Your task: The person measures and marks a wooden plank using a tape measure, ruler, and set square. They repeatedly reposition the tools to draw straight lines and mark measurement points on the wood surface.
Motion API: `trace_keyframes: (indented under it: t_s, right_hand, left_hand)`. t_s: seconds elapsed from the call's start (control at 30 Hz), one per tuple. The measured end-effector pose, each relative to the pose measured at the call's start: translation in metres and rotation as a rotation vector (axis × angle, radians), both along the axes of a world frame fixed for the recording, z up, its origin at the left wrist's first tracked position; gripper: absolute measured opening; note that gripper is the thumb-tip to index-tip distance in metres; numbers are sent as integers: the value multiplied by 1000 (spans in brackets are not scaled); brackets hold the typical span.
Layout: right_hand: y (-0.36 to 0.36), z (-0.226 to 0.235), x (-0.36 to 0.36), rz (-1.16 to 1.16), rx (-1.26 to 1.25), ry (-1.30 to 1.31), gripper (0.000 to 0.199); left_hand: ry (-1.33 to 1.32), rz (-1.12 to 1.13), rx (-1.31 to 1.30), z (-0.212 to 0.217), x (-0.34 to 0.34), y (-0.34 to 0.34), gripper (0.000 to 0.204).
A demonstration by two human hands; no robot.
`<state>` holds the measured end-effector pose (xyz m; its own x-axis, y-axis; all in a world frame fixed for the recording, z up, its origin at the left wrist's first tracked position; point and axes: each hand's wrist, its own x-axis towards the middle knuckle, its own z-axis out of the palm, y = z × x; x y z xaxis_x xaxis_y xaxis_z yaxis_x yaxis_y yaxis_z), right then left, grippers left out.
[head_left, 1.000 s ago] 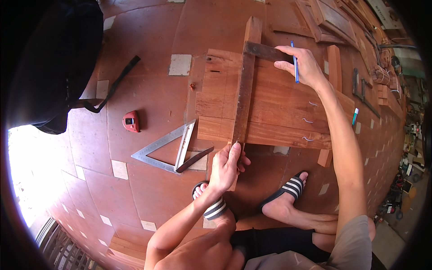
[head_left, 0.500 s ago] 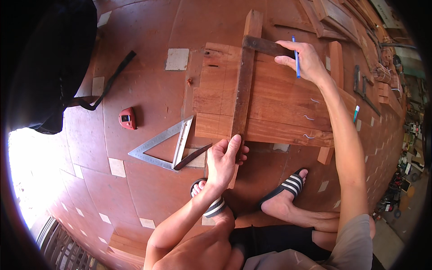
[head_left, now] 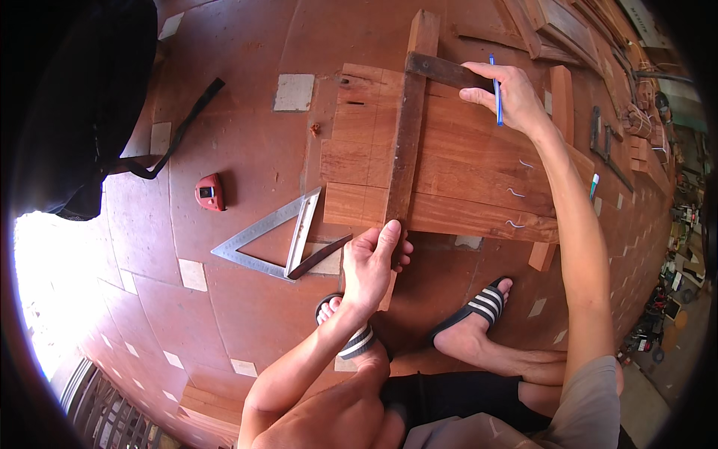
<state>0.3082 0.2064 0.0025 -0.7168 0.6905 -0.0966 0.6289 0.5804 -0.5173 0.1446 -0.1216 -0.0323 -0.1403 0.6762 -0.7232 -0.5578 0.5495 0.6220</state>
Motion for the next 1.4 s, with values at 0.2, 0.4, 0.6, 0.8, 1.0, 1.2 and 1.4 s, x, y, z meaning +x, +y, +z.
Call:
trace_keyframes:
  t_s: [0.2,0.4,0.6,0.8,1.0,1.2,1.4]
  right_hand:
    - [5,18,-13,-21,-70,74,59]
    - [-33,64,-66,127,-437,204,53]
    - [-54,71,-117,355,-319,-101,38]
    - [-72,51,-131,424,-366,-201,36]
    - [-78,37,-131,459,-320,-281,27]
    - [-78,38,-132,496,-237,-214,26]
    - [-77,44,-136,492,-297,-236,30]
  left_hand:
    - [-25,-5,-2,0,-3,0,42]
    - [-30,3,-3,2,-3,1,43]
    - [-31,-7,4,2,-3,0,45]
    - [-28,-31,18,1,-4,0,44]
    - [-34,-25,6,3,-4,1,44]
    - [-56,-11,-2,2,-4,0,43]
    - [-44,-19,3,0,-4,0,44]
